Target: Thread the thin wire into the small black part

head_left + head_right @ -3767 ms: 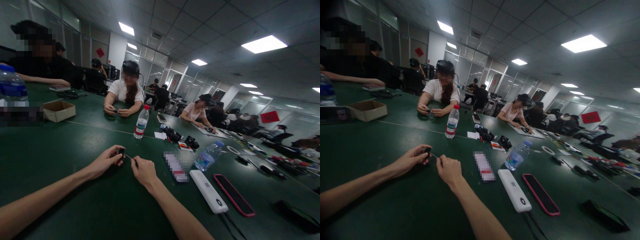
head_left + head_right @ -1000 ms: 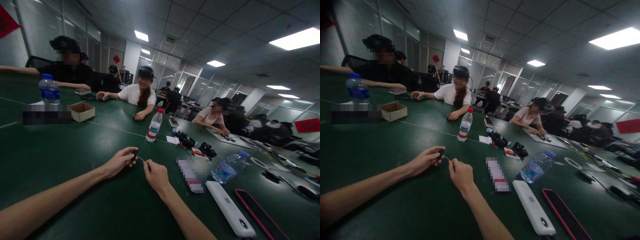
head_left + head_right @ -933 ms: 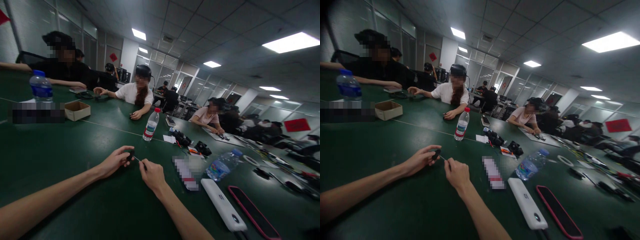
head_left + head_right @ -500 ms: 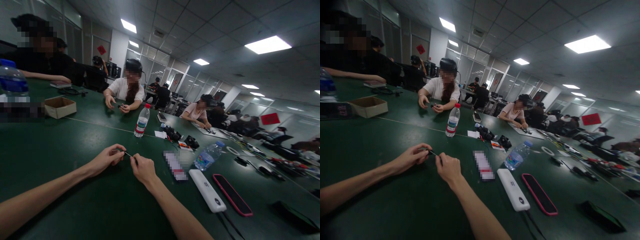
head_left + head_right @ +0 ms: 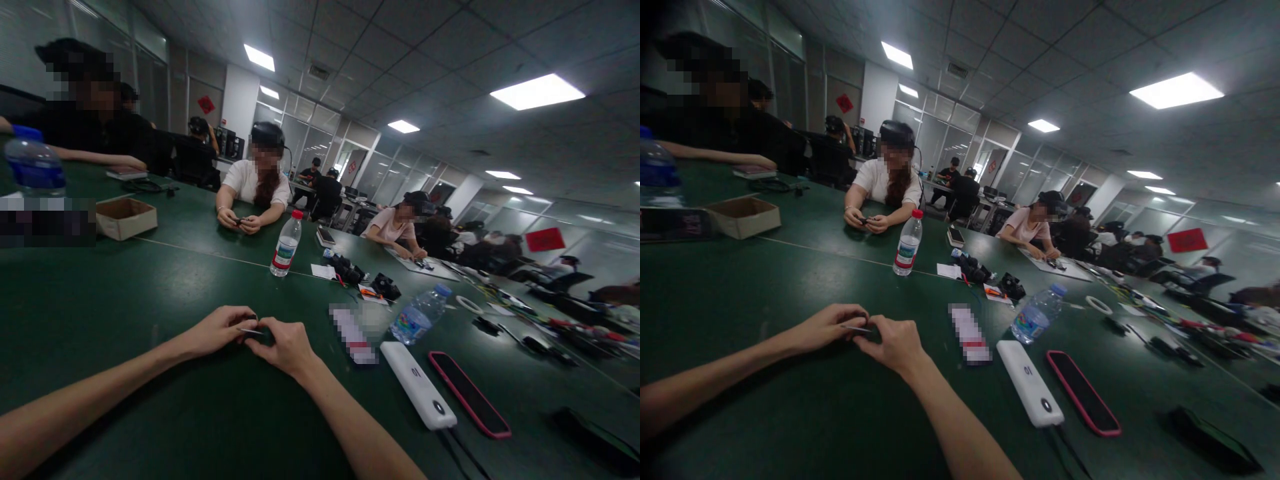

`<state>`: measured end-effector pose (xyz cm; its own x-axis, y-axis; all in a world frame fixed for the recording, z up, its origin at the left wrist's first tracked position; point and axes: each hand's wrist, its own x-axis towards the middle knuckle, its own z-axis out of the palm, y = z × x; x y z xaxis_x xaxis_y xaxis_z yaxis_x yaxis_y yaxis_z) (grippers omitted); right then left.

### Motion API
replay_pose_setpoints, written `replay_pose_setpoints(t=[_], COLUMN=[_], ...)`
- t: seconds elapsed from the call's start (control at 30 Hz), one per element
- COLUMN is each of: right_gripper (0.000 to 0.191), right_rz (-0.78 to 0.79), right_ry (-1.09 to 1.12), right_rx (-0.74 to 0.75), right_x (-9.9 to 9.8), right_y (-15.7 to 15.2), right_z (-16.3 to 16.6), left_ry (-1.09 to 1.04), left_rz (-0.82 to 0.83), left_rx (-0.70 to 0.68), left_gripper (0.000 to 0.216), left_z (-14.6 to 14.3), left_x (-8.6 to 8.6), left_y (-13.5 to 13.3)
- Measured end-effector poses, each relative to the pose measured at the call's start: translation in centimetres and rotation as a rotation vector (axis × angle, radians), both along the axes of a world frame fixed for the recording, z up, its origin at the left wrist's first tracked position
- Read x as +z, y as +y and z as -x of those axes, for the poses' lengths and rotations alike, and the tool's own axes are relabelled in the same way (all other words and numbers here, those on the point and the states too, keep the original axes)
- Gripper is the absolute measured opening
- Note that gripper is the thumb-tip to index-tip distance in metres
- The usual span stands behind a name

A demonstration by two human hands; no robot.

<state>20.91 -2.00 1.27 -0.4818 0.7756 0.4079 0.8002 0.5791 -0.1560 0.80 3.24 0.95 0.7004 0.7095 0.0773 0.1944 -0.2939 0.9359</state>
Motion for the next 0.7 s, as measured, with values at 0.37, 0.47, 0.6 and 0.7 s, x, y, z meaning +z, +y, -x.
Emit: replay_pose_setpoints(t=[0.37,0.47,0.6,0.7], right_gripper=[0.029,0.027,0.025,0.024], right_rz=[-0.005,0.036,0.073,0.073], right_ry=[0.003,0.016,0.023,0.015], right_rx=[-0.049,-0.048,-0.030,-0.029], right_x=[-0.70,-0.53,-0.23,-0.03], right_y=[0.53,0.47,0.42,0.40], right_z=[-0.49,-0.45,-0.43,-0.39], left_ry=[-0.010,0.019,0.027,0.026], left_rz=[-0.057,-0.094,-0.135,-0.159], left_rx=[0.066,0.074,0.076,0.067], left_gripper=[0.035,0.033,0.030,0.027], left_z=[-0.26,-0.28,-0.26,-0.24], left_x=[0.16,0.46,0.50,0.36], left_y=[-0.57,-0.81,-0.84,-0.73])
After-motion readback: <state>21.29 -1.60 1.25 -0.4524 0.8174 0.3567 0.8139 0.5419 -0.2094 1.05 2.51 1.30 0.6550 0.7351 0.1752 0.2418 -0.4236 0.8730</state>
